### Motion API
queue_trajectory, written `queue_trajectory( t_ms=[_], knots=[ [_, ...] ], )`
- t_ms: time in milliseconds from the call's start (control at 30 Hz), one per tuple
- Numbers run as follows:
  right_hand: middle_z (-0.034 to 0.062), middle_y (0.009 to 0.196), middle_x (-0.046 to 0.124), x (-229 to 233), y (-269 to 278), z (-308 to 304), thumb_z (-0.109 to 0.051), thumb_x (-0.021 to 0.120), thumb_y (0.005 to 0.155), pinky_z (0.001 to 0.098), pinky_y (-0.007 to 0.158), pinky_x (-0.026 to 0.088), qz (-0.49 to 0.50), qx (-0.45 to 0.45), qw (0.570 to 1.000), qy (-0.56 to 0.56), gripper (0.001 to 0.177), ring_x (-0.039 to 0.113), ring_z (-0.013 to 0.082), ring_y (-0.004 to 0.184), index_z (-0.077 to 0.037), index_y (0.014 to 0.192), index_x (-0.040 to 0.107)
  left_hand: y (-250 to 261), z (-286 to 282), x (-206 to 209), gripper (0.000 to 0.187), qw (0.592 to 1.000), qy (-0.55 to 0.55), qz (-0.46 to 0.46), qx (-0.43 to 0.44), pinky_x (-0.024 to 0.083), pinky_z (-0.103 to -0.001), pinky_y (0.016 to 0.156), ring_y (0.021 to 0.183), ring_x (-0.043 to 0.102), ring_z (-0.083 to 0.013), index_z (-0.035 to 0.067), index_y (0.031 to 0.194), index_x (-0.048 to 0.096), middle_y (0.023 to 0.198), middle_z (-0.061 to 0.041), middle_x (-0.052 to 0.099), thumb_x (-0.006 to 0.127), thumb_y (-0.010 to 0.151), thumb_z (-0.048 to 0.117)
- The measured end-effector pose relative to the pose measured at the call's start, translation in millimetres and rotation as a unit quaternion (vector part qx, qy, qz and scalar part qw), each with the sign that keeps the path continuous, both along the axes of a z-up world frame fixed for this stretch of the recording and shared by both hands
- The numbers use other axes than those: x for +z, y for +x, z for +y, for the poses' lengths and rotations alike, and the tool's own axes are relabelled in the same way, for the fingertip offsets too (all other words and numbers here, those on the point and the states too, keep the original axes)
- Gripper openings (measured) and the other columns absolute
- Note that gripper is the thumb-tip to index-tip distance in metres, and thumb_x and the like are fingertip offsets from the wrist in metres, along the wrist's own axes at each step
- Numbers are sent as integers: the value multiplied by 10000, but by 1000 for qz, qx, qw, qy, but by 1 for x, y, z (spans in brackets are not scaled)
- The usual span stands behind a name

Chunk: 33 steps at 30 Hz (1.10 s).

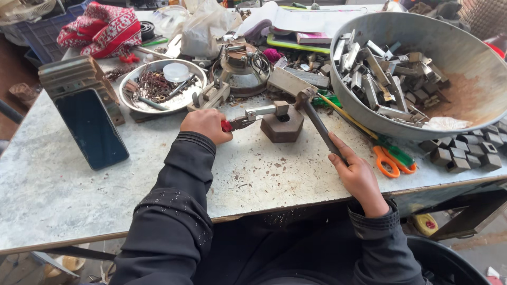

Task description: The person uses pliers to hold a small metal piece on a hexagonal anvil and repeatedly strikes it with a hammer to bend and shape it. They adjust the grip and position of the metal piece several times during the process.

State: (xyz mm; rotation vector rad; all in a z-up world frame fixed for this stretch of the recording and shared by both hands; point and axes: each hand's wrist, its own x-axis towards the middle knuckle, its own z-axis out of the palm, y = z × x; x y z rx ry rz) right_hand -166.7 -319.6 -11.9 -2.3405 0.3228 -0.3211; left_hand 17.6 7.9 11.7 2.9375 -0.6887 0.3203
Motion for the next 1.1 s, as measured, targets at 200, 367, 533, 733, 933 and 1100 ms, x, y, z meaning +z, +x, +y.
queue_trajectory(
  t_ms=[200,367,533,733,933,1100],
  knots=[
    [150,1230,727,-6,1,-1,-301,624,971,326,936,483,-66,46,997,18,541,688,208,1089,-256,1502,534,4,7,-17,293,992,-53,-95,-61,564,-419,751,867,700,-260,137,862,730,873,-64,694,782,737,397],
    [124,1233,721,-14,4,-5,-290,643,982,299,936,472,-98,69,992,32,535,642,160,1045,-213,1501,538,9,9,-27,386,978,-20,-174,-110,556,-391,784,906,674,-239,127,971,684,948,-48,678,799,757,427],
    [96,1085,730,-19,5,-8,-304,651,968,289,829,488,-59,28,998,13,550,595,141,862,-238,1505,550,14,1,-43,472,971,96,-205,-76,493,-371,872,971,625,-194,161,1084,647,1016,-10,640,772,797,515],
    [102,1000,712,-18,4,-6,-311,654,965,287,785,483,-58,28,998,12,567,565,133,805,-255,1519,545,26,-2,-77,500,953,71,-293,-41,358,-420,986,1139,508,-224,167,1177,614,1167,-19,588,730,862,538],
    [52,941,694,-15,3,-3,-326,651,960,276,707,465,-57,19,998,5,559,538,114,732,-263,1507,552,33,-6,-99,535,965,9,-261,-6,313,-499,1038,1243,440,-264,184,1239,593,1249,-65,563,681,883,574],
    [69,815,619,-13,2,-2,-337,651,962,285,637,425,-28,4,1000,13,571,469,123,668,-283,1523,557,34,-4,-89,541,972,18,-230,37,236,-667,1071,1242,436,-284,278,1284,585,1226,-88,574,659,851,593]
  ],
)
